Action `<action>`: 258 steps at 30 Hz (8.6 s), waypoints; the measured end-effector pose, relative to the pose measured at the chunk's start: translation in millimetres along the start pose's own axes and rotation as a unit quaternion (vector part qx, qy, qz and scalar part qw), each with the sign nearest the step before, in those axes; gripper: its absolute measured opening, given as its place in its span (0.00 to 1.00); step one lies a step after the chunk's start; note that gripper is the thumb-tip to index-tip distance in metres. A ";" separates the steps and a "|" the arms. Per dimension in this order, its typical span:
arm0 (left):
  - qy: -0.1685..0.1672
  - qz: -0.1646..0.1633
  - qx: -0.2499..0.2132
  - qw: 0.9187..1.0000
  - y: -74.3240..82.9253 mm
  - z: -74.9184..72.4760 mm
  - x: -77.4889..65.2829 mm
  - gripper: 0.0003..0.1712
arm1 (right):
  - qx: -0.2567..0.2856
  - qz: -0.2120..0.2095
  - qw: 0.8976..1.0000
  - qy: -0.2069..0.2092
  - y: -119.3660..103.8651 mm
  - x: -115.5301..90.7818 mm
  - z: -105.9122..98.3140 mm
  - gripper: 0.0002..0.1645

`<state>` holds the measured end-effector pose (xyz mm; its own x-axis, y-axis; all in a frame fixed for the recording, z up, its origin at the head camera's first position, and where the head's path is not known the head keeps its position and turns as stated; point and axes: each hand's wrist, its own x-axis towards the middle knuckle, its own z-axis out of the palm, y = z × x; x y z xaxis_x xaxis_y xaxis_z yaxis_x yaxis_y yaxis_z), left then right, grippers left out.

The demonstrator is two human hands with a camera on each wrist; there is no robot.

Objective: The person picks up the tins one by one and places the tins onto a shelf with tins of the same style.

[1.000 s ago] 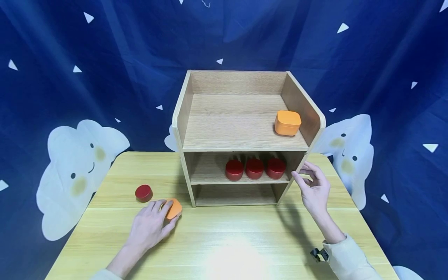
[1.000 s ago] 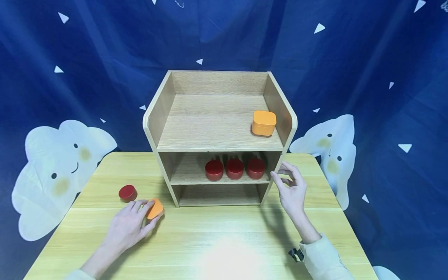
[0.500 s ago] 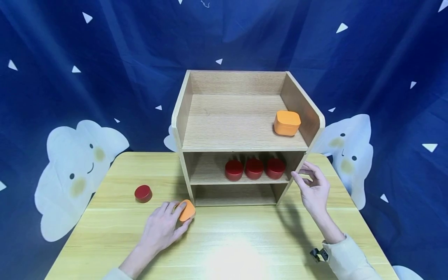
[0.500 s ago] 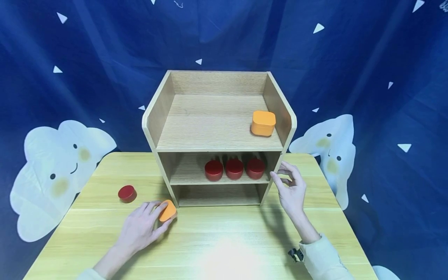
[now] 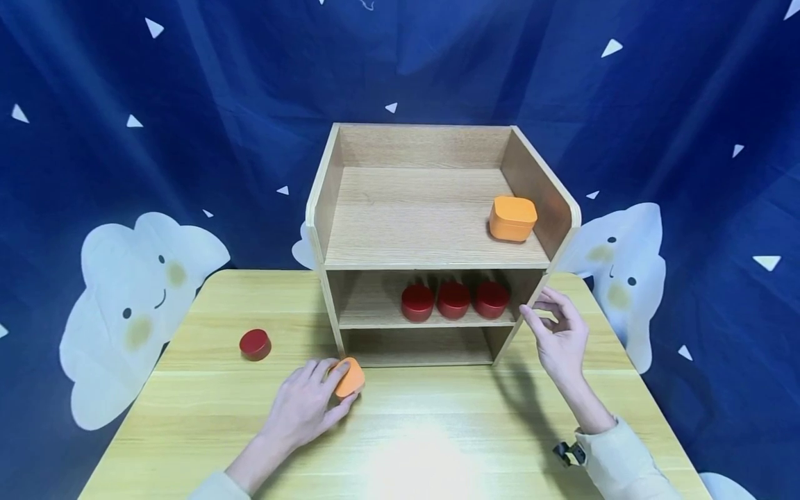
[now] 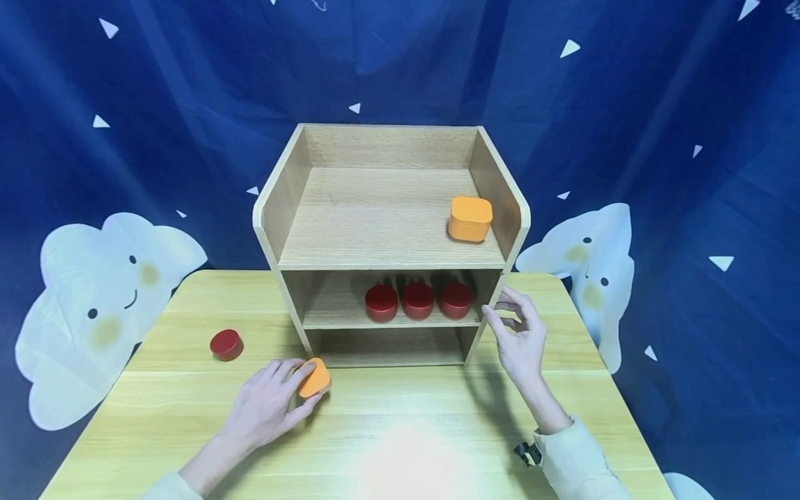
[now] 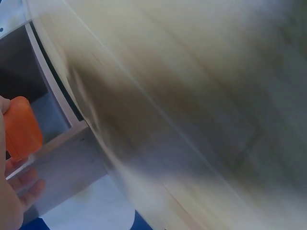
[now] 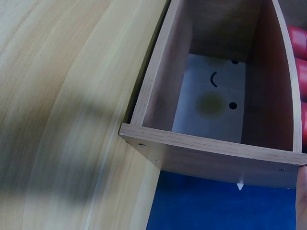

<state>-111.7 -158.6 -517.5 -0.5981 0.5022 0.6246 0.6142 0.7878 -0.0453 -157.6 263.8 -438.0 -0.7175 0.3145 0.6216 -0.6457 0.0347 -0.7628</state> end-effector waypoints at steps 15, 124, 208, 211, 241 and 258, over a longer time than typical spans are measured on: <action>0.016 0.060 -0.010 0.998 15.5 -1.2 20.7 0.30 | 0.001 0.011 1.000 0.004 -2.3 -0.9 0.4 0.26; 0.141 0.226 0.042 0.963 38.7 -88.3 289.3 0.27 | 0.013 0.012 1.000 -0.002 -1.9 1.7 -1.1 0.26; 0.027 0.159 0.061 0.985 34.2 -90.9 294.3 0.47 | -0.009 0.020 1.000 0.006 -0.8 0.8 -0.8 0.27; 0.044 0.162 0.064 0.984 32.4 -92.1 286.8 0.48 | -0.007 0.020 1.000 0.004 -1.5 0.8 -1.0 0.26; 0.145 0.183 0.057 0.971 22.2 -101.8 224.3 0.52 | 0.001 0.017 1.000 0.007 -1.2 -1.0 -0.3 0.27; 0.144 0.167 0.034 0.975 15.1 -98.3 176.0 0.46 | 0.025 0.014 1.000 0.008 0.0 0.0 1.6 0.28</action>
<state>-157.0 -93.3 -331.6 -0.1953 0.6209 0.7592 0.7083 0.6247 -0.3288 -158.0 262.3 -437.8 -0.7313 0.3299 0.5969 -0.6381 -0.0217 -0.7697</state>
